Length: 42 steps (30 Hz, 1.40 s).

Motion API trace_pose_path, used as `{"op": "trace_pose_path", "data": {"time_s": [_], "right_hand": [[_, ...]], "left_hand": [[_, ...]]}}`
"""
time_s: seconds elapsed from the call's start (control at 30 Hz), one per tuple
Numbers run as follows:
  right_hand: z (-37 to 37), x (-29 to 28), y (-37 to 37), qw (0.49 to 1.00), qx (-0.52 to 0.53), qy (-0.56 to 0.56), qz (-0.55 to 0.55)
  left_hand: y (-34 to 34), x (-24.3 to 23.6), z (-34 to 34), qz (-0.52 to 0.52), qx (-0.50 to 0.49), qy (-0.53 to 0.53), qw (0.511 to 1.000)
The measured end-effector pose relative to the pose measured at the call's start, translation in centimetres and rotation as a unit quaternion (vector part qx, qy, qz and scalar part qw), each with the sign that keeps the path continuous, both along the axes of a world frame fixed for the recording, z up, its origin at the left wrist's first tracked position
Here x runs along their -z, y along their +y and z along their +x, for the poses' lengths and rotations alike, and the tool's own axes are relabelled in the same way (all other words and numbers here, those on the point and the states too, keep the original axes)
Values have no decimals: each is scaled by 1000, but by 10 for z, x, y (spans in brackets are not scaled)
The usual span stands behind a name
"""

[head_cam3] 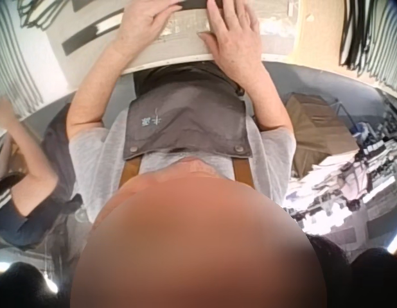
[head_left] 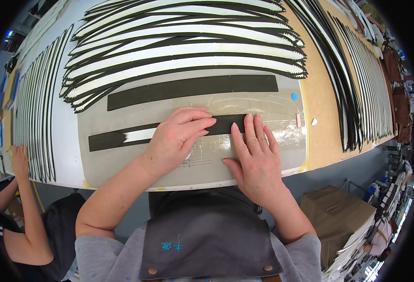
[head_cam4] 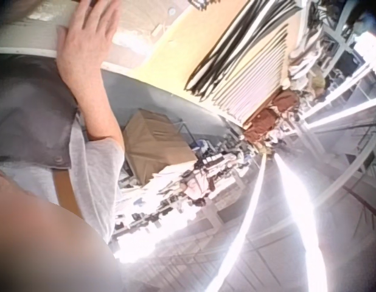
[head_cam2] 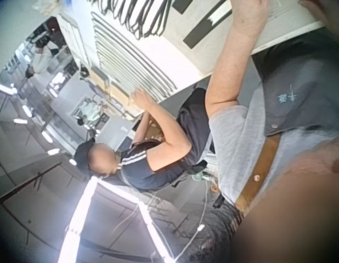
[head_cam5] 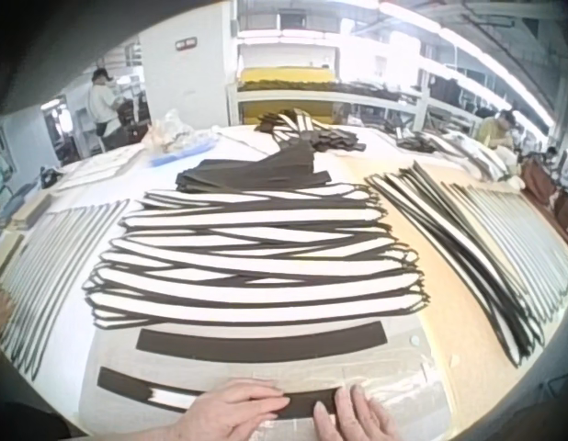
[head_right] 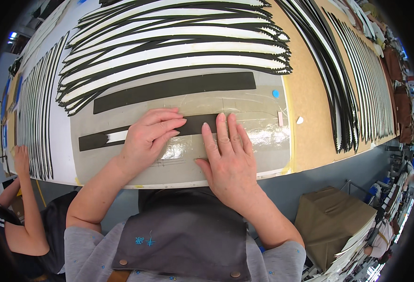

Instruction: Applying an inner lining or reinforcement layer to pre-cut leather strips at a workstation.

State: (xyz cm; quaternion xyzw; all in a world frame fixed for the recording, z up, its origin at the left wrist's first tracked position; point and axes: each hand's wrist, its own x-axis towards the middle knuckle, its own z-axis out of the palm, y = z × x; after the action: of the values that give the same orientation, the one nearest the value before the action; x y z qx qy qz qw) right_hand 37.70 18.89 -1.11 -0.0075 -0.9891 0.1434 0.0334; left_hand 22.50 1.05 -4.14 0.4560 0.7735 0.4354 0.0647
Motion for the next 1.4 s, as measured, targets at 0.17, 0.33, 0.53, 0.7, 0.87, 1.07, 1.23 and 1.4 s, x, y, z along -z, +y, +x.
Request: {"op": "trace_pose_path", "data": {"time_s": [0.17,0.33,0.53,0.7,0.87,1.07,1.23,1.4], "right_hand": [[-2,-7,6,1000,-6,-17,24],[-6,-16,14,997,-29,-30,72],[-10,-16,17,996,-58,-14,67],[-11,-15,19,995,-68,-15,69],[-9,-13,20,997,-61,17,54],[-8,-3,22,998,-44,46,15],[-6,-8,62,973,-1,84,-214],[-30,-5,84,930,141,9,-338]], "left_hand": [[-3,3,1,-10,-3,20,1000],[-2,6,1,3,3,32,999],[-2,4,1,1,9,40,999],[-3,3,2,-3,12,24,1000],[2,-3,6,-33,44,147,988],[5,-1,8,-76,76,206,973],[10,-7,15,-102,60,199,973],[10,-9,12,-96,60,145,983]]}}
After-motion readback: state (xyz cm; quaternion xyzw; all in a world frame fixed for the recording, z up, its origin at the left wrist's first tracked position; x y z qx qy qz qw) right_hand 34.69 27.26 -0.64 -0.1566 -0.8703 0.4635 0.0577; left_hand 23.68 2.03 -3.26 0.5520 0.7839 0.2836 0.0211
